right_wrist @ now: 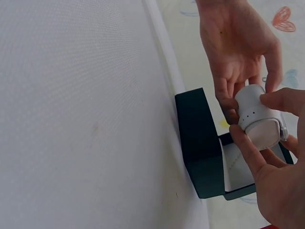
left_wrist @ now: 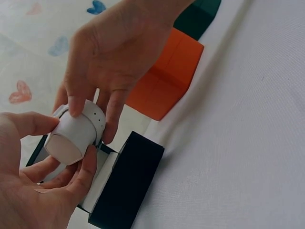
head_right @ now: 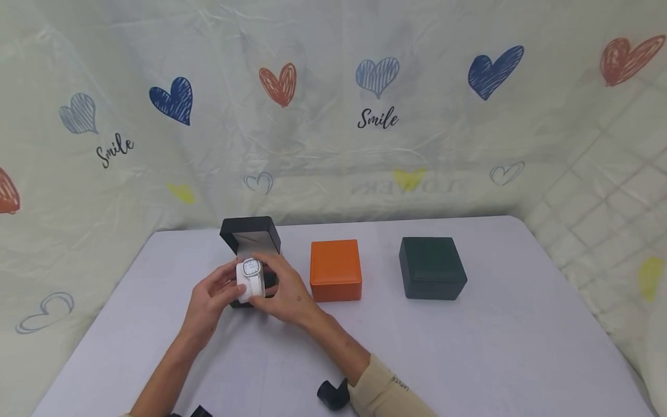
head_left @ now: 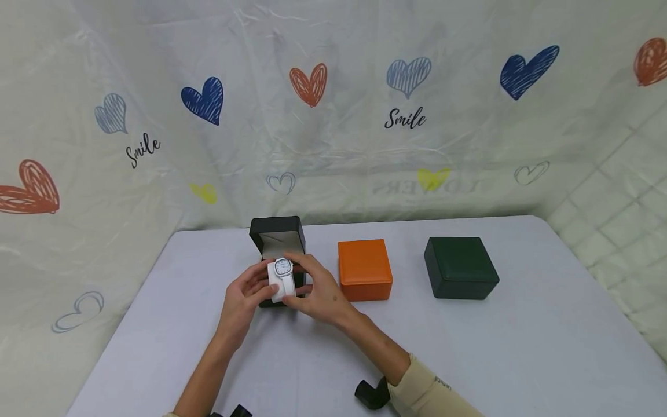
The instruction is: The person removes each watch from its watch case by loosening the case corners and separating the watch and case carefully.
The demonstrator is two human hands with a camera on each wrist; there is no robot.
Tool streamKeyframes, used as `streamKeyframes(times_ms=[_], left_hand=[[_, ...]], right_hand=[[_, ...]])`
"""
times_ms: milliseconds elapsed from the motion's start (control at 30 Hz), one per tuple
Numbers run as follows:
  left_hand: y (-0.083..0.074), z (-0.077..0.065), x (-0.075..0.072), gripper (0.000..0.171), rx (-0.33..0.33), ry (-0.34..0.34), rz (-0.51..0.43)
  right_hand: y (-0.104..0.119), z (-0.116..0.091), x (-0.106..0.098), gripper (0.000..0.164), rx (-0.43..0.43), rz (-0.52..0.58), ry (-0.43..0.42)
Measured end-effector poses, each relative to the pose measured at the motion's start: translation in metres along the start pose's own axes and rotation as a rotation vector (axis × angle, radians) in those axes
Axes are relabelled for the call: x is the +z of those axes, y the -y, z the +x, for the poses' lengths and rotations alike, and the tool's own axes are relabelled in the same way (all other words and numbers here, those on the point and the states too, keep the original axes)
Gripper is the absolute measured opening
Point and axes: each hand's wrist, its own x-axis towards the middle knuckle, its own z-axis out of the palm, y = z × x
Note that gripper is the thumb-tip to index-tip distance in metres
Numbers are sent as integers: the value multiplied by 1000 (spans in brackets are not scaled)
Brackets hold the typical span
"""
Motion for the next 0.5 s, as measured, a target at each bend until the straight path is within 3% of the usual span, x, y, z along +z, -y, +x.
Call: streamKeyframes(times_ms=[500], left_hand=[[0,-1,-1,54,7,17,-2]], right_hand=[[0,-2,-4,78,-7,-4,22]])
